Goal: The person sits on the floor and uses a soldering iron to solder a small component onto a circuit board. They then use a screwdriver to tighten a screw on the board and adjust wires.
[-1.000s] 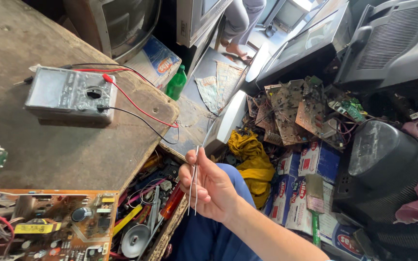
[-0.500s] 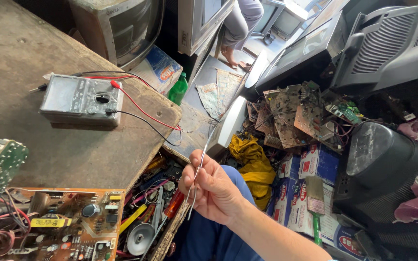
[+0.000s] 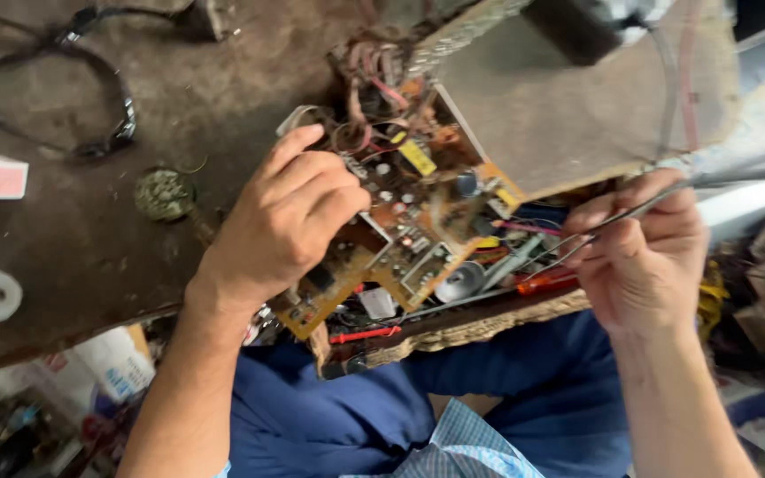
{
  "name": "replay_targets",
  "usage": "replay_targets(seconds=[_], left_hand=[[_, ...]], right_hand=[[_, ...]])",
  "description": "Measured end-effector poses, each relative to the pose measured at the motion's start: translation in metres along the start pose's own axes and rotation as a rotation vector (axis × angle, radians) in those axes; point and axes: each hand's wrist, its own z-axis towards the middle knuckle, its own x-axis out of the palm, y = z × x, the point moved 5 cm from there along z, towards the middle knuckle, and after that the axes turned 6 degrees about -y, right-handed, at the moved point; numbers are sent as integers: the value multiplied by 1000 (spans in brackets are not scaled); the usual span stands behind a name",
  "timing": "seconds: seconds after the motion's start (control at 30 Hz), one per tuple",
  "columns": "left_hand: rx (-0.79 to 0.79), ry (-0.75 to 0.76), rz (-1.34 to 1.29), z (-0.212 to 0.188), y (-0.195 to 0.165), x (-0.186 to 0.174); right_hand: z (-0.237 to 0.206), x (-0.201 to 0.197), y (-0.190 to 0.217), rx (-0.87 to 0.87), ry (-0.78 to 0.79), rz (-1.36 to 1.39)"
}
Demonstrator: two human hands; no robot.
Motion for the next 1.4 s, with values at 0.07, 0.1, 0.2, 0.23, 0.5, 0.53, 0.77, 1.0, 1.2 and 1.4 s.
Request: replay_targets(seconds=[0.07, 0.1, 0.2, 0.23, 0.5, 0.53, 0.77, 1.0, 1.2, 1.4], left_hand=[[-16, 18, -21, 3, 2, 0], [-26, 29, -27, 4, 5, 1], [-46, 65, -21, 3, 11, 5], [-50, 77, -14, 3, 13, 7], [-69, 84, -34, 0, 21, 12], [-70, 83, -35, -1, 21, 12], [-69, 87, -31, -4, 20, 11], [-68, 86, -43, -4, 21, 8], [-62, 89, -39, -6, 23, 9], [-65, 79, -53, -6, 22, 9]], right_hand=[[11, 6, -8, 0, 10, -21], [16, 9, -9, -11, 27, -32], [30, 20, -9, -55, 68, -212], [35, 25, -11, -71, 89, -285], [49, 78, -26, -423, 370, -729], [46, 84, -27, -516, 435, -814], [42, 107, -51, -635, 529, -1074], [42, 112, -61, -601, 533, -1186], [43, 112, -60, -593, 519, -1132], [41, 118, -59, -592, 527, -1167]])
